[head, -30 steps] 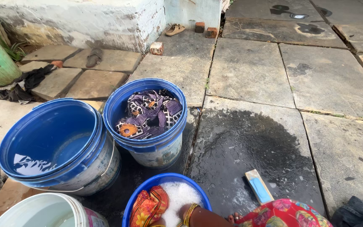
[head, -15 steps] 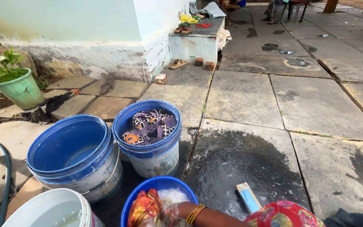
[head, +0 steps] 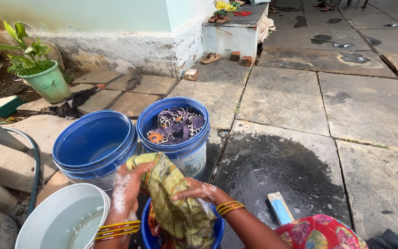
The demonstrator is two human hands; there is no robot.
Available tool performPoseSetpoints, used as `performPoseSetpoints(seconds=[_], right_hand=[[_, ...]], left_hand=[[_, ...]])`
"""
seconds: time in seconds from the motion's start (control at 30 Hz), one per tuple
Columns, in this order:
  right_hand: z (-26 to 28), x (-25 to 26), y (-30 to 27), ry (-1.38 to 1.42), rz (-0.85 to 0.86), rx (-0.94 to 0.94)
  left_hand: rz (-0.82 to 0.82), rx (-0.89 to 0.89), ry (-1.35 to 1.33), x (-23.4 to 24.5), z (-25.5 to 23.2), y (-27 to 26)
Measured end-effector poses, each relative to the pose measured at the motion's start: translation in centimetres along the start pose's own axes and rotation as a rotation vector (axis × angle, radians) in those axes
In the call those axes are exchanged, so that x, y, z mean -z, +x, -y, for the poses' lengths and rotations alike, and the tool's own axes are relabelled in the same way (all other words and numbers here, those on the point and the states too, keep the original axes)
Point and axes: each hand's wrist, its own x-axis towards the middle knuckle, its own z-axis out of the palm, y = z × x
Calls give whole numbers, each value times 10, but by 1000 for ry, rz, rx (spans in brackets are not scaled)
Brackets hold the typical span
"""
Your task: The person washes clothes by hand in a blue basin, using a bar of soap to scrub several colorful garments and dipping them into buckets of water.
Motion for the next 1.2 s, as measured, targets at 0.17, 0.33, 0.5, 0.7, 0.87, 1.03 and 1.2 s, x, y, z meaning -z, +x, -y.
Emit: performPoseSetpoints(seconds=[0.17,0.33,0.5,0.7,0.87,1.03,1.2], right_hand=[[42,9,-4,176,-394,20],[80,11,-25,94,-498,138],[84,18,-25,302,-626,153],[87,29,-27,548,-819,195],[103,4,-30,459,-631,205],[107,-23,-10,69,-495,169],[102,-9,-18,-368,-413,158]], left_hand=[[-70,-171,58,23,-42,-22],[6,-161,-138,50,26,-4],[196,49,99,55,66,18],[167,215,276,56,83,32],[635,149,113,43,93,15],[639,102,-134,-8,153,2],[342,37,-263,-9,140,6]])
